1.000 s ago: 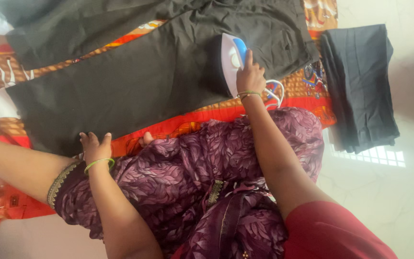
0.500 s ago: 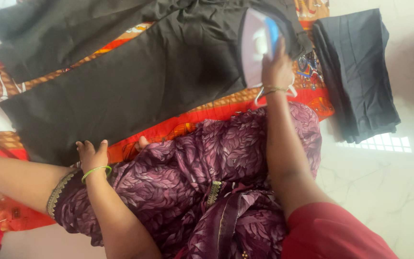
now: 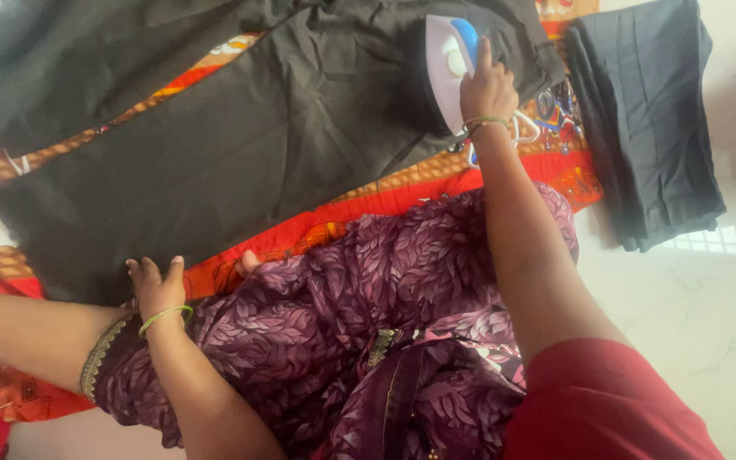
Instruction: The person irons a pair of black trousers laid out on a patterned mat on the floor. They use a handheld electric iron, moving it back and forth over the fabric while smoothing the material with their other hand.
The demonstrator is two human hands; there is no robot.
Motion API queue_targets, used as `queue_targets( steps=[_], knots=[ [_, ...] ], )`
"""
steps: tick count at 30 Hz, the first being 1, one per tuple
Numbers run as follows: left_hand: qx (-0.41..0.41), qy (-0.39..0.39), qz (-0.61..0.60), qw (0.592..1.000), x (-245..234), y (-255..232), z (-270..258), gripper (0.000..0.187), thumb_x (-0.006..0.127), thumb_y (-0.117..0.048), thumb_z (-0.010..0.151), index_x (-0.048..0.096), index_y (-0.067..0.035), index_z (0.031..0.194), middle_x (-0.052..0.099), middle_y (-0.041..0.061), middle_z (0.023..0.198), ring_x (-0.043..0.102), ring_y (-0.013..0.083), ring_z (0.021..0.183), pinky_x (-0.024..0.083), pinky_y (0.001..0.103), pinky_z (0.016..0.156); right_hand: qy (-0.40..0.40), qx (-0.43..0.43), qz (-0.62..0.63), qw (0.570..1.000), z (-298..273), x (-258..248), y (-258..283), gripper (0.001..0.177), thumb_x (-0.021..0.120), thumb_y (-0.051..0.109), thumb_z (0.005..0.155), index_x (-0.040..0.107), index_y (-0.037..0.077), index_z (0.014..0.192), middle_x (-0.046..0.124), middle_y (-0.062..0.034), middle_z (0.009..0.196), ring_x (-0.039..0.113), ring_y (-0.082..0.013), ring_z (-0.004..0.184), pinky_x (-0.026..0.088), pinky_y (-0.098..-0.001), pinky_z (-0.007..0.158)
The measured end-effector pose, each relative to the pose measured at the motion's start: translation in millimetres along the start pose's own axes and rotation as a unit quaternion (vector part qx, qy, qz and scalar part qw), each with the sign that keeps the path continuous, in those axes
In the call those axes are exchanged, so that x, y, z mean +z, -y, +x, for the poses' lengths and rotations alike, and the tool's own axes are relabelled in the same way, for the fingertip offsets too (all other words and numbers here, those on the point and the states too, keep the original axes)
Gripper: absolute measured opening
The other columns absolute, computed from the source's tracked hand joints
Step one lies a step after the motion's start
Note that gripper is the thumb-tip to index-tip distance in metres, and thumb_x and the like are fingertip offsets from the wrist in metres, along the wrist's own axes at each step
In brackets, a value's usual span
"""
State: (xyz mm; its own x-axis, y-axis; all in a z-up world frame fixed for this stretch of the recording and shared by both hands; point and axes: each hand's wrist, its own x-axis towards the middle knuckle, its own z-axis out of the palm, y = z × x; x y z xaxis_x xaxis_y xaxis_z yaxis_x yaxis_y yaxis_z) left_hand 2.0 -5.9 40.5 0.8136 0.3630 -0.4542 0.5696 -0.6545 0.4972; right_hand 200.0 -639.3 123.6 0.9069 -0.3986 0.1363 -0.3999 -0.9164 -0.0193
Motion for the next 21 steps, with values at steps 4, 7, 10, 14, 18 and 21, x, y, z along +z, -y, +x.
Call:
queue_targets(
  steps=[4,7,10,14,18,21],
  knots=[
    [-0.001,0.002,-0.028,1.0,-3.7,-9.5,-4.6,0.086,0.055,-0.048,0.099,0.028,0.01,0.156,0.008,0.025,0.171,0.007,0.0351,0.16,0.01,0.046,0.127,0.037,0.016,-0.022,0.999,19.4,5.2,0.1,0.069,0.069,0.033,0.096,0.034,0.027,0.155,0.068,-0.0187,0.111,0.069,-0.0396,0.101,0.058,-0.0528,0.075],
    [-0.007,0.004,-0.029,1.0,-5.1,-10.3,-7.4,0.085,0.055,-0.048,0.098,0.028,0.009,0.156,0.008,0.025,0.171,0.007,0.0344,0.159,0.009,0.047,0.126,0.052,-0.005,-0.018,0.998,18.4,4.5,-5.9,0.076,0.071,0.035,0.094,0.031,0.024,0.158,0.067,-0.0214,0.112,0.07,-0.0407,0.097,0.057,-0.0526,0.077],
    [0.007,-0.005,-0.035,0.999,-3.2,-6.5,-4.3,0.085,0.056,-0.047,0.099,0.029,0.01,0.156,0.009,0.026,0.171,0.008,0.0354,0.16,0.011,0.046,0.128,0.079,-0.036,-0.012,0.996,16.8,-8.3,-12.3,0.087,0.077,0.037,0.087,0.028,0.021,0.157,0.065,-0.0239,0.113,0.069,-0.0429,0.097,0.057,-0.0522,0.079],
    [0.012,-0.011,-0.036,0.999,1.8,3.6,0.9,0.084,0.057,-0.047,0.099,0.031,0.009,0.155,0.011,0.026,0.17,0.01,0.036,0.159,0.011,0.048,0.128,0.101,-0.039,-0.026,0.994,1.1,-19.7,-18.0,0.086,0.077,0.036,0.087,0.028,0.023,0.157,0.064,-0.0227,0.117,0.068,-0.0451,0.1,0.057,-0.053,0.08],
    [0.015,-0.01,-0.025,1.0,4.0,9.0,7.2,0.083,0.056,-0.047,0.098,0.033,0.01,0.154,0.012,0.026,0.171,0.011,0.0364,0.159,0.011,0.05,0.127,0.11,-0.035,-0.044,0.992,-9.3,-24.2,-33.9,0.081,0.075,0.034,0.088,0.032,0.024,0.155,0.064,-0.0227,0.119,0.066,-0.0462,0.105,0.057,-0.0544,0.08],
    [0.003,-0.004,-0.01,1.0,6.1,16.2,9.9,0.082,0.055,-0.048,0.099,0.034,0.009,0.154,0.012,0.026,0.17,0.012,0.0356,0.159,0.008,0.053,0.125,0.076,-0.05,-0.032,0.995,-16.1,-17.3,-53.3,0.077,0.075,0.03,0.084,0.037,0.017,0.15,0.065,-0.0246,0.114,0.066,-0.0483,0.101,0.056,-0.0546,0.079]
  ],
)
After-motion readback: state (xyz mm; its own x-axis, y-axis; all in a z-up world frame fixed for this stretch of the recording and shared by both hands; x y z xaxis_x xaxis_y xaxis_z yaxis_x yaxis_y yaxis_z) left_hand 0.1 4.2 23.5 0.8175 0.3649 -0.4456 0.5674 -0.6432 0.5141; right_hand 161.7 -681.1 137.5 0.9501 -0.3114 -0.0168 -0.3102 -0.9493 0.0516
